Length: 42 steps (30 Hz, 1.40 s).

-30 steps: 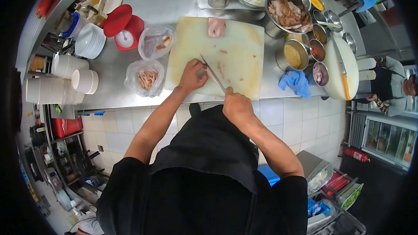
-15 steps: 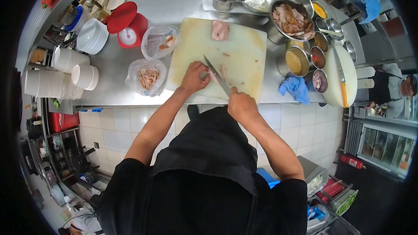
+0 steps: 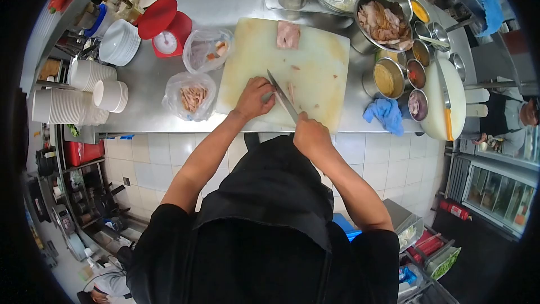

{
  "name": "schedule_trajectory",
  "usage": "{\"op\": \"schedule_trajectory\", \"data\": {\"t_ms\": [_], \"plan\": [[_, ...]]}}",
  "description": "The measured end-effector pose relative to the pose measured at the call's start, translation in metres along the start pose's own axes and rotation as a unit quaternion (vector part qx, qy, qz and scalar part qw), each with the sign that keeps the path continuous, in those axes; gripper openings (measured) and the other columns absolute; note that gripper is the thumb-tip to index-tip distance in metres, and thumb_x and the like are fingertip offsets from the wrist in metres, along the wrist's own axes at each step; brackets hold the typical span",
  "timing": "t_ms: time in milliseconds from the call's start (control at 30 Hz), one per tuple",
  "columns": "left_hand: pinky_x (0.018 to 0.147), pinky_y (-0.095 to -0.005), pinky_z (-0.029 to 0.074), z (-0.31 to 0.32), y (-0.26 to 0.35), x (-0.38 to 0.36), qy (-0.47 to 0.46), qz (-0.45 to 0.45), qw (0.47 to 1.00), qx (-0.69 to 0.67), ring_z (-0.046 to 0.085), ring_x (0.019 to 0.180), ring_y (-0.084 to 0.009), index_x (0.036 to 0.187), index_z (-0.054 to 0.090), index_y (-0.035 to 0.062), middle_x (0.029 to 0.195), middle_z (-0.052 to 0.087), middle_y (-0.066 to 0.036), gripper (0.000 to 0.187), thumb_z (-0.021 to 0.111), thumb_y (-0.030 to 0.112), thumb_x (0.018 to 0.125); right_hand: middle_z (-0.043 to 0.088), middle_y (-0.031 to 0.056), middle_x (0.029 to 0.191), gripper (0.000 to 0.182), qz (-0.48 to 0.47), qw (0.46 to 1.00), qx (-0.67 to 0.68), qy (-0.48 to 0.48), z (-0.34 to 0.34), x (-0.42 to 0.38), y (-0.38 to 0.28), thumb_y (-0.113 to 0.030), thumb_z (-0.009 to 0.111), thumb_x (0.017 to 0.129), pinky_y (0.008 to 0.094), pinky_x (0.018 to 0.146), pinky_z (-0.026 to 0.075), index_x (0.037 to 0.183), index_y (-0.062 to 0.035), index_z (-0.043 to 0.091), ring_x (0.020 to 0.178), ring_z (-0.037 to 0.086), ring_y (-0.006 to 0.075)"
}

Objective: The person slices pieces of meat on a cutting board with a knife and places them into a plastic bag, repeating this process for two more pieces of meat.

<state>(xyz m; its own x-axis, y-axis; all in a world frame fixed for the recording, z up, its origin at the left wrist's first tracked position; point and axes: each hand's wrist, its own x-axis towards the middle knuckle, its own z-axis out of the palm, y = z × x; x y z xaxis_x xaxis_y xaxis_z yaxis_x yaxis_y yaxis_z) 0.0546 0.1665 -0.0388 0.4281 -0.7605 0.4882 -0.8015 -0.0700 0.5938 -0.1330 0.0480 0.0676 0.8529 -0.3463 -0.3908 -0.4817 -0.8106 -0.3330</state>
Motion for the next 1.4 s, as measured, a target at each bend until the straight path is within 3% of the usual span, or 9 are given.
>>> {"op": "schedule_trajectory", "data": {"t_ms": [267,333,367,467,600,933,1033,1100,1400], "plan": [[0.079,-0.037,0.046,-0.003,0.004,-0.011,0.005,0.029,0.999,0.019,0.058,0.086,-0.0265,0.091,0.063,0.0068,0.091,0.059,-0.009,0.022,0.068,0.007,0.07,0.066,0.0281,0.081,0.023,0.018,0.999,0.042,0.021,-0.001,0.003,0.011,-0.017,0.05,0.094,0.0533,0.075,0.052,0.104,0.0043,0.052,0.079,0.066,0.0455],[0.075,-0.0315,0.049,-0.003,0.02,-0.027,0.143,-0.3,0.941,-0.063,0.061,0.083,-0.0225,0.103,0.063,0.0068,0.091,0.062,-0.007,0.025,0.066,0.004,0.078,0.066,0.028,0.08,0.024,0.025,0.997,0.063,0.028,-0.004,-0.004,0.01,-0.019,0.05,0.095,0.0535,0.074,0.052,0.104,0.0038,0.053,0.078,0.066,0.0454],[0.075,-0.0315,0.049,0.0,0.023,-0.025,0.14,-0.298,0.942,-0.062,0.061,0.083,-0.0225,0.103,0.063,0.0068,0.091,0.062,-0.007,0.025,0.066,0.004,0.078,0.065,0.028,0.079,0.024,0.016,0.995,0.081,0.047,-0.008,-0.006,0.011,-0.018,0.051,0.095,0.0537,0.073,0.051,0.103,0.0037,0.053,0.078,0.065,0.0455],[0.079,-0.031,0.051,0.001,0.043,-0.008,0.121,-0.493,0.779,-0.369,0.064,0.091,-0.0169,0.117,0.055,0.0046,0.106,0.065,-0.004,0.024,0.059,0.012,0.095,0.064,0.0279,0.075,0.023,-0.016,0.989,0.117,0.087,-0.008,-0.007,0.01,-0.018,0.051,0.095,0.053,0.07,0.051,0.101,0.0042,0.053,0.073,0.065,0.0454],[0.089,-0.0339,0.05,0.005,0.023,0.004,0.013,-0.389,0.562,-0.73,0.062,0.105,-0.0176,0.128,0.051,0.006,0.117,0.063,-0.006,0.03,0.051,0.019,0.101,0.061,0.0241,0.064,0.023,-0.007,0.965,0.261,0.014,-0.024,-0.003,-0.005,-0.017,0.05,0.096,0.0476,0.056,0.051,0.098,0.0055,0.053,0.051,0.062,0.0385],[0.077,-0.0318,0.053,-0.001,-0.024,-0.005,-0.06,-0.398,0.634,-0.66,0.065,0.094,-0.0158,0.114,0.063,0.0071,0.101,0.068,-0.004,0.019,0.057,0.016,0.098,0.048,0.0086,0.049,0.023,0.064,0.901,0.424,0.058,-0.028,-0.014,0.03,-0.02,0.052,0.097,0.034,0.036,0.038,0.094,0.0027,0.051,0.034,0.048,0.0171],[0.075,-0.0369,0.054,0.009,0.005,0.015,-0.032,-0.491,0.8,-0.342,0.066,0.081,-0.0227,0.105,0.068,0.0051,0.093,0.07,-0.009,0.018,0.065,0.013,0.089,0.048,0.0067,0.049,0.021,0.087,0.894,0.432,0.077,-0.037,-0.027,0.049,-0.019,0.051,0.097,0.034,0.035,0.038,0.092,0.0012,0.051,0.034,0.047,0.0158],[0.074,-0.0407,0.054,0.037,0.021,0.02,0.023,-0.316,0.948,-0.036,0.064,0.08,-0.0308,0.108,0.065,0.0039,0.097,0.066,-0.017,0.025,0.065,0.008,0.084,0.047,0.0061,0.049,0.021,0.098,0.896,0.428,0.07,-0.028,-0.032,0.063,-0.019,0.051,0.097,0.0336,0.035,0.038,0.091,0.0009,0.051,0.034,0.047,0.0153],[0.08,-0.0491,0.052,0.07,0.041,0.052,-0.077,-0.328,0.936,0.1,0.063,0.09,-0.042,0.091,0.06,0.0024,0.094,0.062,-0.024,0.017,0.066,0.006,0.076,0.044,0.0023,0.05,0.017,0.128,0.888,0.439,0.051,0.01,-0.051,0.075,-0.02,0.051,0.098,0.0299,0.032,0.034,0.099,-0.0034,0.054,0.034,0.043,0.0129]]}}
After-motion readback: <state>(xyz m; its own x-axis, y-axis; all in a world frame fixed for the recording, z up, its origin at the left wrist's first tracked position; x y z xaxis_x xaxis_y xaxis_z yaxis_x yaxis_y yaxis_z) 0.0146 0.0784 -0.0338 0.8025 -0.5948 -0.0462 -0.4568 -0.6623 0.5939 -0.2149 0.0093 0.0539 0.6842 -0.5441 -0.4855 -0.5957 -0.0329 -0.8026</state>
